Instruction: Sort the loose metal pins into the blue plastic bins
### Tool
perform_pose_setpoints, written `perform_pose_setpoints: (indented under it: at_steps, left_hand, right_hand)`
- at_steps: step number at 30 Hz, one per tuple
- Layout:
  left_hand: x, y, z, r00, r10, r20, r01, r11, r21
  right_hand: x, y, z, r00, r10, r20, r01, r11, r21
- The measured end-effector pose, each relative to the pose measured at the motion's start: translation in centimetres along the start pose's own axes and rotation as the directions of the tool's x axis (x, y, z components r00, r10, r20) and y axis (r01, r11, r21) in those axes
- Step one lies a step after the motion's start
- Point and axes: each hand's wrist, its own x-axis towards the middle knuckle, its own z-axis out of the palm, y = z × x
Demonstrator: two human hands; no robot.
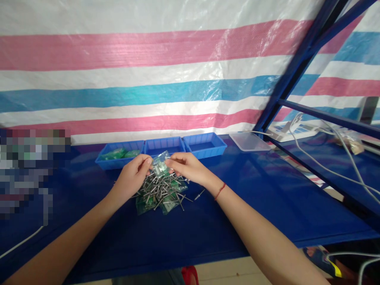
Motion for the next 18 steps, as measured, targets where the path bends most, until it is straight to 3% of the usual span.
perform_pose_setpoints:
  at_steps: [4, 10, 14, 18]
  left_hand:
    - [-0.19, -0.4, 0.02, 0.997, -0.073, -0.02, 0.069, 0.988, -0.137]
    - [-0.29, -0.27, -0.16, 0.992, -0.126, -0.025, 0.115, 0.955, -0.274]
    - [-0.36, -0.46, -0.12, 0.995, -0.096, 0.027, 0.1, 0.958, -0.27]
    - [-0.28, -0.84, -0.14, 0.998, -0.069, 0.007, 0.069, 0.968, -0.242]
  right_hand:
    - [0.0, 0.17, 0.36, 1.0, -0.006, 0.001, 0.006, 0.998, 0.055]
    - [0.3, 0.73, 0.37, 0.991, -0.009, -0.131, 0.02, 0.997, 0.078]
    - [0.51, 0.93, 0.33, 0.978, -0.05, -0.204, 0.063, 0.996, 0.059]
    - [0.51, 0.72, 0.54, 0.975, -0.066, -0.213, 0.077, 0.996, 0.042]
